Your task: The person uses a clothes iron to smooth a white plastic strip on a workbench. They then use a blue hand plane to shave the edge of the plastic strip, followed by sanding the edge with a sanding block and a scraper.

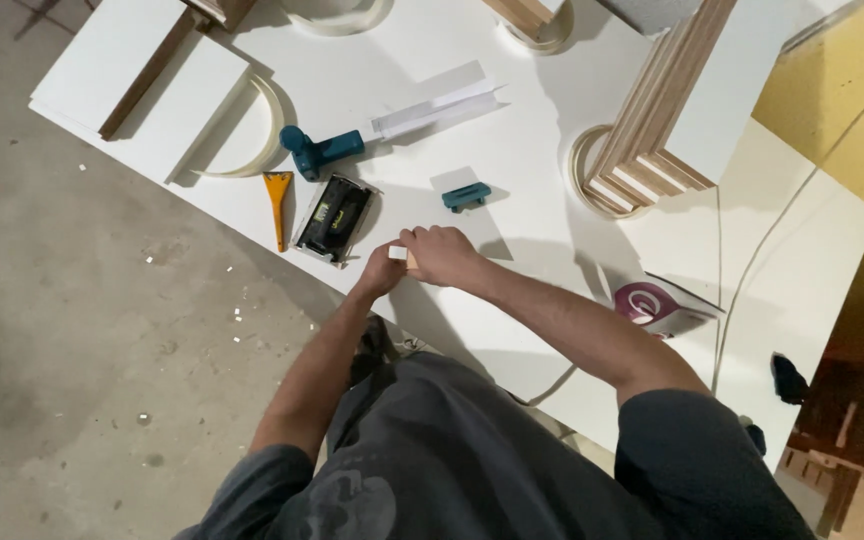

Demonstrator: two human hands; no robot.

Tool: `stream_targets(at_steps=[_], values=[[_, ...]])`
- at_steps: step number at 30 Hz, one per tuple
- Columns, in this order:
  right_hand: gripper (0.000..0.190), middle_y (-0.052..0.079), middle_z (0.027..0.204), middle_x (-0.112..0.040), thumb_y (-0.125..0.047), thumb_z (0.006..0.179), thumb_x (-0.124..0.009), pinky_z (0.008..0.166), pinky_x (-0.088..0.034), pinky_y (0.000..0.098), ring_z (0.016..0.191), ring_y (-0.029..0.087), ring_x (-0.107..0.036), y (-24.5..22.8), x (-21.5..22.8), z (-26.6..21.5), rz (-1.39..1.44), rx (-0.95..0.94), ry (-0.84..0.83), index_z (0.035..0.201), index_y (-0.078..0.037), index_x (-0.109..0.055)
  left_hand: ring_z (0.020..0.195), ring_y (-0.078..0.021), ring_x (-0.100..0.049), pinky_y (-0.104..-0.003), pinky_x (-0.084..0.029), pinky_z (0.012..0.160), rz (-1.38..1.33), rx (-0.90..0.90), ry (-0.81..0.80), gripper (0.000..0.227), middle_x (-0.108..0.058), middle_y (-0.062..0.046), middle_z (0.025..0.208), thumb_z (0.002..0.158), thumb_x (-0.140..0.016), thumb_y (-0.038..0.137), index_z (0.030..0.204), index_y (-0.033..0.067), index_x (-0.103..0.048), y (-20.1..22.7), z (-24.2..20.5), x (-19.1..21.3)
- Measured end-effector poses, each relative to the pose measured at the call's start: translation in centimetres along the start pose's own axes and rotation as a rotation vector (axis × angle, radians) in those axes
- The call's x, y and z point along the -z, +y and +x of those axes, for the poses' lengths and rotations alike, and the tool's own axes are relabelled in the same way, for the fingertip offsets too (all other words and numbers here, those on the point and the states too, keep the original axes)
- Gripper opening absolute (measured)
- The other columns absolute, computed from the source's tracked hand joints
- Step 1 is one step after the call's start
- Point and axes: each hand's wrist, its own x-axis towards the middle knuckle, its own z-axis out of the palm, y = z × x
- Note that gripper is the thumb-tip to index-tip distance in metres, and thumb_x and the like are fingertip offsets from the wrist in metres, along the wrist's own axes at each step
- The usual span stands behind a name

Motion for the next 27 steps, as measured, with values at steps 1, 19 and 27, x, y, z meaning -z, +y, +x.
stream_targets(at_steps=[1,19,27], values=[[0.056,0.018,0.106,-0.064,-0.041,0.095,-0.064,0.075,-0.059,0.0524,0.094,0.040,-0.070,0.6,-0.2,-1.0,0.005,-0.005,-0.002,0.133,-0.004,-0.048,0.102,-0.0412,-0.071,-0.047,-0.053,0.094,0.001,0.002,-0.007,0.026,-0.075,-0.019,0.102,0.085,-0.068,-0.006,0.108,0.0024,-0.073,1.7,-0.7,0.3],[0.062,0.020,0.112,-0.071,-0.040,0.089,-0.070,0.082,-0.058,0.0526,0.098,0.038,-0.072,16.4,-12.5,-18.6,0.003,-0.419,-0.219,0.136,-0.002,-0.054,0.100,-0.0390,-0.069,-0.050,-0.052,0.088,0.118,0.011,0.010,0.038,-0.074,-0.017,0.099,0.079,-0.091,0.030,0.105,0.0100,-0.072,4.7,-1.6,0.7],[0.064,0.016,0.132,-0.052,-0.055,0.097,-0.058,0.108,-0.046,0.0507,0.128,0.041,-0.053,13.1,-18.7,-18.2,0.378,-0.780,0.112,0.139,-0.007,-0.055,0.113,-0.0384,-0.066,-0.048,-0.050,0.099,0.054,0.101,0.066,0.046,-0.073,-0.016,0.112,0.075,-0.094,0.032,0.112,0.0137,-0.073,4.3,-1.9,0.7]])
